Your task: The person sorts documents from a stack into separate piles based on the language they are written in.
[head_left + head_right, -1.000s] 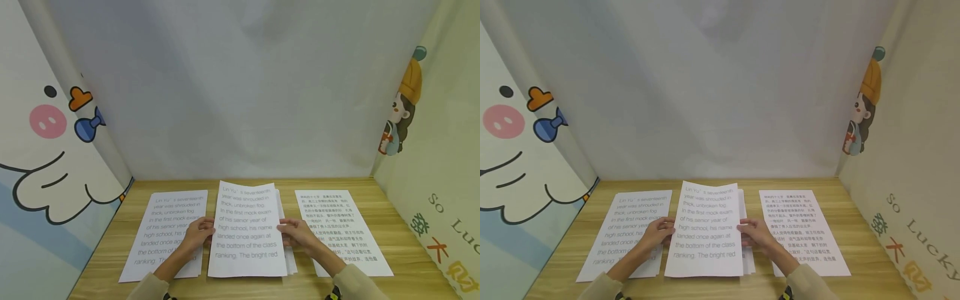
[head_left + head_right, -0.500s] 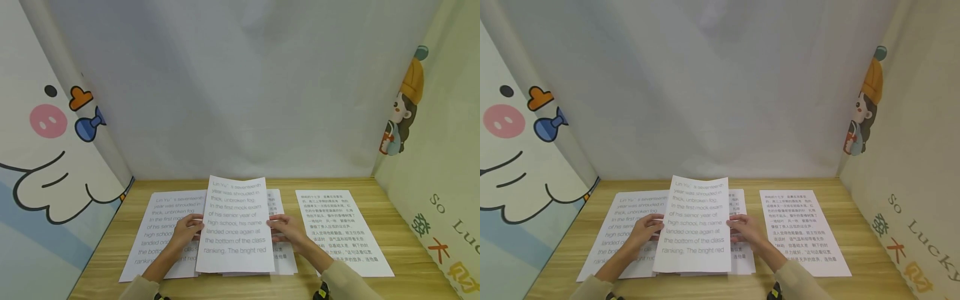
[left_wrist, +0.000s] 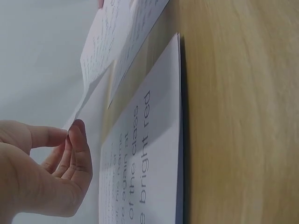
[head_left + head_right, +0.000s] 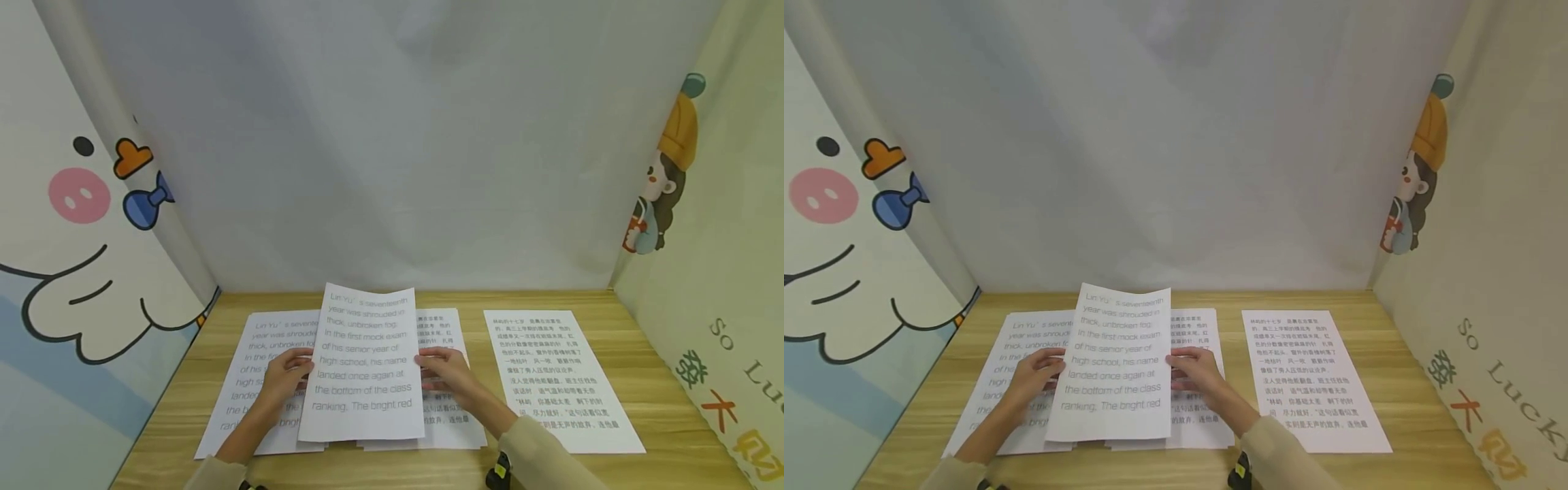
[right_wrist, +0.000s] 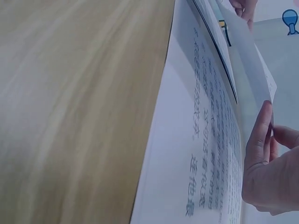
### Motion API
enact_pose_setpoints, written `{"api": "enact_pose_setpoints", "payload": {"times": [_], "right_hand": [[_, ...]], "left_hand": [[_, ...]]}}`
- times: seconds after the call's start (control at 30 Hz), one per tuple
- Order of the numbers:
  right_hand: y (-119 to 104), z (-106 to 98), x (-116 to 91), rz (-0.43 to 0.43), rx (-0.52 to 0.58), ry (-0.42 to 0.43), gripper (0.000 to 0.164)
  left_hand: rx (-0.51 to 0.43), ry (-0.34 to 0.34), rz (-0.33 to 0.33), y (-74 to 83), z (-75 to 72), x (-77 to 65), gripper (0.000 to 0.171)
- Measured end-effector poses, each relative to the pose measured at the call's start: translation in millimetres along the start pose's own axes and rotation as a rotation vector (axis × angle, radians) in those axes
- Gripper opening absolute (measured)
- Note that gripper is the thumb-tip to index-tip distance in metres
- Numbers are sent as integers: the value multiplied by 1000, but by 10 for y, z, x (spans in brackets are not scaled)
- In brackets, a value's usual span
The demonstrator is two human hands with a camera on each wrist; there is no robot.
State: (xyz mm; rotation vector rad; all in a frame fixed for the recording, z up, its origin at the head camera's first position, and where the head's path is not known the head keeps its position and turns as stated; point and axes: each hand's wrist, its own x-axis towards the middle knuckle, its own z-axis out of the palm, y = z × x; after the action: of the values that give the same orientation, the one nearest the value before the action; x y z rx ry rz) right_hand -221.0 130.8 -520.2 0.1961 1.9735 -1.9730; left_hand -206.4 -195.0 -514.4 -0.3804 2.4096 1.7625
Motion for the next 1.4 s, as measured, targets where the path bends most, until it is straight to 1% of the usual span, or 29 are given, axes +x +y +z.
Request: {"api": "enact_pose_setpoints", "payload": {"times": [0.27,0.4,0.53,0.73,0.83,1.1,1.23,1.4], "right_hand": [[-2,191,90,14,6,-30,44],[13,288,128,2,14,-51,43],[25,384,154,-6,24,-71,42],[14,503,162,-9,22,-110,42],[22,563,192,-13,20,-130,41],[16,768,211,-15,45,-157,42],[4,873,207,-17,58,-172,41],[7,984,208,-13,85,-187,39]], "left_hand": [[9,36,-24,-52,-198,30,38],[20,51,-32,-76,-285,48,39],[33,63,-42,-112,-368,49,39],[13,72,-39,-185,-490,44,40],[15,89,-42,-216,-558,33,40],[30,117,-54,-242,-725,12,42],[30,144,-66,-256,-793,15,42],[32,172,-92,-307,-833,23,41]]}}
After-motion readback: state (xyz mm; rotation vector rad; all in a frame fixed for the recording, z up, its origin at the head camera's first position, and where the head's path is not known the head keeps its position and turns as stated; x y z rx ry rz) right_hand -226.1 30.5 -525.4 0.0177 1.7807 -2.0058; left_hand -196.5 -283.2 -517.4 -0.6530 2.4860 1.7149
